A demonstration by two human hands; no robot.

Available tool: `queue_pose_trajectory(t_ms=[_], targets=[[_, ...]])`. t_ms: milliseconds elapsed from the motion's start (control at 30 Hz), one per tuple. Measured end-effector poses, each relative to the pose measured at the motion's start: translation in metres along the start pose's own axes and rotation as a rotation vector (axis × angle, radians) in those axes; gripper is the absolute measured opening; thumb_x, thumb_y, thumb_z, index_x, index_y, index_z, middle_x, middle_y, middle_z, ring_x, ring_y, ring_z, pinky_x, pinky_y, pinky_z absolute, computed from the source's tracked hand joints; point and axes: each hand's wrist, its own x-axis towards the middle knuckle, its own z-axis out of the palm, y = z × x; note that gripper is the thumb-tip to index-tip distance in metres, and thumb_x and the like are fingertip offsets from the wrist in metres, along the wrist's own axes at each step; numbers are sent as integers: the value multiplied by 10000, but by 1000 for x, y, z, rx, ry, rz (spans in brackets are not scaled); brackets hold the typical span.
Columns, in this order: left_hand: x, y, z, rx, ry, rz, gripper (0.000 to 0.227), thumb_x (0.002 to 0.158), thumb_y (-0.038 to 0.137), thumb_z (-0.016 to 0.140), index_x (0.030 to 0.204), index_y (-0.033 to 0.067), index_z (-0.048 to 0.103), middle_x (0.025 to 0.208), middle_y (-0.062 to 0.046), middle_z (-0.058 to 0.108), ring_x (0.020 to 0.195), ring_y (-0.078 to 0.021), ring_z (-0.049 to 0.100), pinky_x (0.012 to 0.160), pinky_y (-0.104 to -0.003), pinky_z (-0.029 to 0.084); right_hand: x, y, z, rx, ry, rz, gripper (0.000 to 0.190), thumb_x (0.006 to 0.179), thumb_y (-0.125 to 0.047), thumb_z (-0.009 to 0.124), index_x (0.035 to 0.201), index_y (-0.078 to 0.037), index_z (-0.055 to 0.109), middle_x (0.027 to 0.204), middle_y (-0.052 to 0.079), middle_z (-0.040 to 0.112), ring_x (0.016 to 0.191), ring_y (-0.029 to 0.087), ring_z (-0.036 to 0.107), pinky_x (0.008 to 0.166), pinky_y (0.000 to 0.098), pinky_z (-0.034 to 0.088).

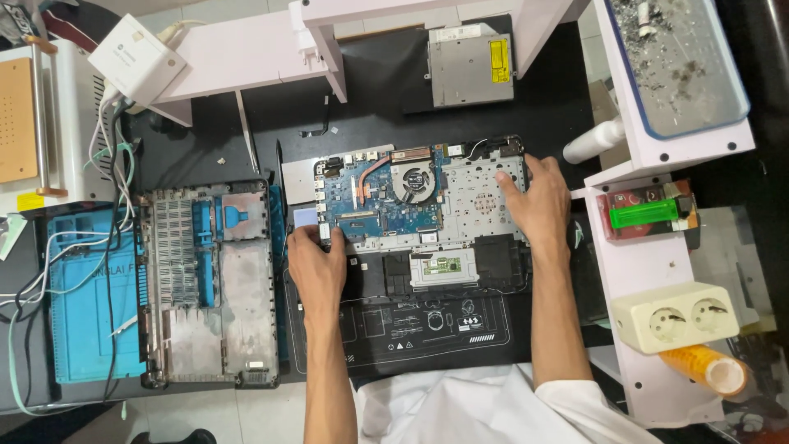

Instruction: The person opens a laptop and removes the back cover to expose the internal components. They then remove the CD drive, disconnect cables, and use a screwdriver to remove the cooling fan and heat sink from the motherboard.

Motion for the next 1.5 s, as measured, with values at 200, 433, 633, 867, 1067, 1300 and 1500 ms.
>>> queue_pose_trajectory(t_ms=[200, 433, 633, 867, 1067, 1300, 1500], targets=[[-4, 5, -20, 5, -73, 93, 255, 1006, 203, 659, 1115, -26, 683, 1050, -195, 646, 941, -403, 633, 808, -483, 503, -3, -16, -11, -63, -25, 40, 518, 904, -375, 794, 1267, -16, 704, 1082, 194, 629, 988, 395, 645, 840, 487, 513], [19, -34, -52, 493, 39, 282, 127, 925, 165, 694, 930, 55, 756, 1001, -126, 644, 988, -344, 582, 828, -479, 429, -1, -18, -7, -183, -84, 84, 522, 938, -387, 765, 1251, 21, 672, 1161, 212, 634, 1053, 429, 651, 883, 518, 517], [26, -54, -40, 703, 17, 341, 109, 861, 156, 707, 876, 59, 755, 1028, -112, 647, 1041, -316, 566, 879, -467, 396, 1, -20, -5, -207, -163, 112, 618, 941, -383, 749, 1337, 63, 586, 1268, 273, 576, 1118, 459, 615, 934, 530, 503], [28, -58, -34, 781, 52, 404, 70, 835, 90, 667, 858, 49, 718, 1028, -113, 633, 1050, -315, 558, 913, -474, 395, -1, -27, -2, -234, -210, 163, 784, 901, -403, 763, 1449, 77, 474, 1353, 298, 514, 1195, 479, 552, 961, 540, 492], [24, -47, -39, 737, 67, 387, 137, 907, 166, 659, 968, 44, 646, 1072, -128, 611, 1040, -319, 544, 859, -464, 382, -3, -24, -2, -277, -229, 151, 871, 864, -420, 796, 1491, 63, 431, 1381, 292, 487, 1252, 452, 512, 983, 559, 464], [32, -49, -40, 487, 119, 362, 166, 1103, 197, 574, 1029, 54, 617, 1021, -115, 677, 979, -293, 609, 912, -473, 374, -9, -24, -1, -203, -178, 129, 860, 843, -397, 808, 1480, 53, 446, 1375, 297, 471, 1228, 456, 504, 931, 565, 484], [37, 3, -86, -24, 89, 183, 150, 1075, 138, 618, 1031, -5, 626, 918, -172, 694, 802, -330, 649, 733, -428, 480, -25, -61, -13, -159, -44, 29, 741, 861, -303, 805, 1483, -21, 518, 1377, 205, 532, 1254, 409, 521, 1031, 548, 443]])
